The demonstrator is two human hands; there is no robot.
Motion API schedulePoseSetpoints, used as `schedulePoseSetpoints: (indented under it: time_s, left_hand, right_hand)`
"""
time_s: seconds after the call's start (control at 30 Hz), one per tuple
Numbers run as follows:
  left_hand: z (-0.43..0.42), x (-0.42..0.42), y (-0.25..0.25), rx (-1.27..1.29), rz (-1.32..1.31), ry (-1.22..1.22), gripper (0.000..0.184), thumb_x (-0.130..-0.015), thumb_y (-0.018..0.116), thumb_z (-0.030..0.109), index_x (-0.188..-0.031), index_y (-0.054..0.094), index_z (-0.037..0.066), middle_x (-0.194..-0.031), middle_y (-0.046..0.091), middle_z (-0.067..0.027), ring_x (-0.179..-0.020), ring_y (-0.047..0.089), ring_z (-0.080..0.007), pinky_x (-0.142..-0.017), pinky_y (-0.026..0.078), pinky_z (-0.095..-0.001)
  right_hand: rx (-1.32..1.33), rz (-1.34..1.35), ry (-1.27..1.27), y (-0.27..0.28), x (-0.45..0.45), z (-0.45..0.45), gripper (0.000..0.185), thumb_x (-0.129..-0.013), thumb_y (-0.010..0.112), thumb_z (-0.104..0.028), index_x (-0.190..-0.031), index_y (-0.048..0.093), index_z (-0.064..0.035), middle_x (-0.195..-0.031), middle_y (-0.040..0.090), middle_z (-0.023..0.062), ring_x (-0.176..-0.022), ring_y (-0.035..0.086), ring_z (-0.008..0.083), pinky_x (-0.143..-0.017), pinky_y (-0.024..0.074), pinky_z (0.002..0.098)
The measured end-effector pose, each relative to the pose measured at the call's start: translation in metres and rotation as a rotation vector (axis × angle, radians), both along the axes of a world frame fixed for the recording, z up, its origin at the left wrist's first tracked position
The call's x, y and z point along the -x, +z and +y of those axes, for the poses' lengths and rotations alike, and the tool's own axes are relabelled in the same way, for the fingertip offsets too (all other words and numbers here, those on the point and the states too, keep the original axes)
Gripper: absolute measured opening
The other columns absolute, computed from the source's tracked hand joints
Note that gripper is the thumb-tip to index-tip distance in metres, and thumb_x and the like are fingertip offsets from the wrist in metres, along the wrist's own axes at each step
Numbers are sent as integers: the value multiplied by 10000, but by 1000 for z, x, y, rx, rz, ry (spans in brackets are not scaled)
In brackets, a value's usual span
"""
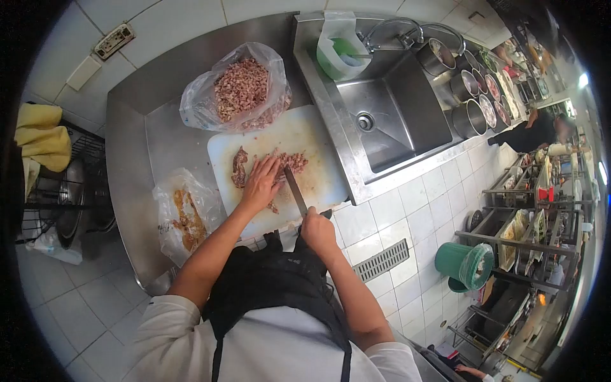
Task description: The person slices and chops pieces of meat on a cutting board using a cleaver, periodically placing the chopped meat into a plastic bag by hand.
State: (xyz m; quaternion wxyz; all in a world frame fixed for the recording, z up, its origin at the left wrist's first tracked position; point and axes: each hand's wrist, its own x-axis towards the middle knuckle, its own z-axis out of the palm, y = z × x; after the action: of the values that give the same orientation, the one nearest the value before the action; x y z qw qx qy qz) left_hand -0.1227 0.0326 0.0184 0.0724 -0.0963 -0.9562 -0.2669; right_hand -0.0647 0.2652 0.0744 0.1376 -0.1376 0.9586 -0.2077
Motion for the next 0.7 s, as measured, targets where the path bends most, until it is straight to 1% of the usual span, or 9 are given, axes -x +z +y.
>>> schedulePoseSetpoints:
  time_s: [0.07,0.17,0.4,0.47,0.6,0.67,0.7]
  left_hand:
    - [-1,2,5,-94,-9,24,697,-868,794,214,-1451,530,-62,-1542,488,-237,-1452,448,-390,-1266,286,-513]
    - [-5,0,7,-49,5,-9,690,-862,805,226,-1428,542,-70,-1507,512,-238,-1425,471,-397,-1261,299,-518]
    - [5,2,1,-26,63,62,510,-956,696,188,-1371,588,-88,-1426,574,-224,-1394,495,-395,-1216,348,-539]
    - [6,1,-5,13,87,63,471,-979,661,185,-1357,601,-90,-1411,587,-222,-1393,497,-392,-1208,352,-545]
    - [5,3,-14,30,108,53,445,-990,633,172,-1345,608,-95,-1400,592,-234,-1400,493,-390,-1216,343,-549]
    - [1,4,-19,44,94,35,451,-982,635,168,-1348,605,-96,-1407,586,-239,-1404,488,-392,-1220,337,-552]
    - [1,2,-13,16,61,27,463,-975,639,165,-1356,597,-96,-1416,578,-240,-1408,485,-392,-1224,332,-552]
  right_hand:
    - [29,36,-36,4,7,-6,195,-991,600,-155,-932,532,17,-691,677,267,-648,698,465,-593,566,559]
    - [66,73,-30,13,15,-21,188,-989,600,-142,-924,523,16,-675,671,262,-639,697,462,-585,563,557]
    - [6,93,8,-7,25,-33,146,-972,598,-115,-905,533,-2,-659,675,234,-622,709,424,-567,570,519]
    - [13,96,16,-11,26,-35,128,-958,595,-101,-902,537,-2,-663,676,239,-622,708,425,-566,571,517]
    - [43,91,17,-23,34,-42,102,-936,584,-86,-903,548,4,-679,681,255,-629,706,441,-588,578,531]
    - [72,110,25,-39,45,-48,149,-958,594,-118,-918,542,16,-686,672,279,-654,704,465,-611,578,545]
    - [88,119,25,-42,49,-53,173,-969,599,-133,-926,539,23,-689,668,292,-666,703,477,-622,578,552]
